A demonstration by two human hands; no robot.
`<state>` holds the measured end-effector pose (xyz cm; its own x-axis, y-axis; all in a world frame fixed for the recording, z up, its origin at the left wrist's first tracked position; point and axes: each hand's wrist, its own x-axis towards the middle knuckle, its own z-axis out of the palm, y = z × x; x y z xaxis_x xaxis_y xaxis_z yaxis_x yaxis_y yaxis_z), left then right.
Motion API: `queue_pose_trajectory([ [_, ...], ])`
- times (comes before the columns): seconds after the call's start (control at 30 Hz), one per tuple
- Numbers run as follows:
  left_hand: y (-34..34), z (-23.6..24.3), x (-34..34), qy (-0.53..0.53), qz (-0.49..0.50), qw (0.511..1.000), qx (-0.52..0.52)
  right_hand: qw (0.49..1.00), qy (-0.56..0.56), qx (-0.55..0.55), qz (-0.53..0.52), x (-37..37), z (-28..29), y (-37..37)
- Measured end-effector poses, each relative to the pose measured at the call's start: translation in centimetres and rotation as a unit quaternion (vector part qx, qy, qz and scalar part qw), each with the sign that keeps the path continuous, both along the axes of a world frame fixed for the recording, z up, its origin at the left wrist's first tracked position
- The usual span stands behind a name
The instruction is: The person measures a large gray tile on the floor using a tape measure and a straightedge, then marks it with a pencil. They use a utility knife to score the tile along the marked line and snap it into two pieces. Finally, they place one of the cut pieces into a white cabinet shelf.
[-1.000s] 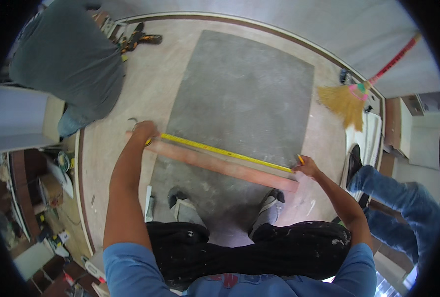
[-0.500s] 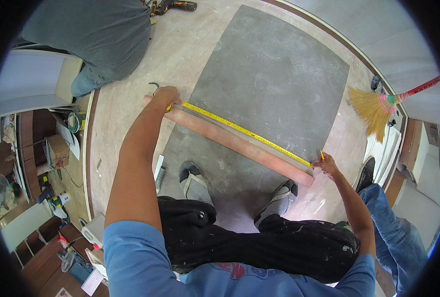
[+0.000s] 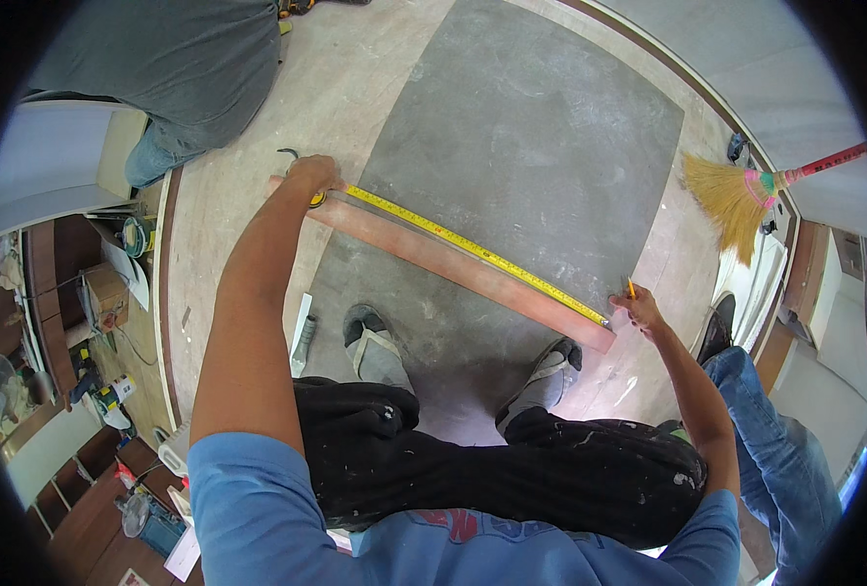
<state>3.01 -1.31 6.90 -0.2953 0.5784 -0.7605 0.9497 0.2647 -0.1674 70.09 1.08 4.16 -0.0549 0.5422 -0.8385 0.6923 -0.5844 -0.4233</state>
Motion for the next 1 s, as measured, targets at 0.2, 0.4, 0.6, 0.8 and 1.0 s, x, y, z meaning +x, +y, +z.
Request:
queue_pose_trajectory([
  [0.2,0.4,-0.4,0.3,-0.001,0.005,1.0,0.009,0.994,0.019,0.06,0.09,2.7,-2.4,-0.1],
  [0.4,-0.1,0.0,-0.5,-0.003,0.005,1.0,0.0,0.975,-0.01,0.1,0.197,1.6,-2.0,-1.6],
  [0.6,0.1,-3.4,-2.8,0.032,0.013,0.999,-0.014,0.979,-0.031,0.1,0.176,2.5,-3.9,-2.3],
  [0.8,-0.6,-4.7,-5.3,-0.052,-0.1,0.994,0.018,0.98,0.041,0.111,0.161,2.4,-3.5,-2.0],
  [1.0,0.3,-6.2,-4.3,-0.058,-0.023,0.998,0.016,0.994,0.057,0.03,0.091,3.9,-2.3,-1.5],
])
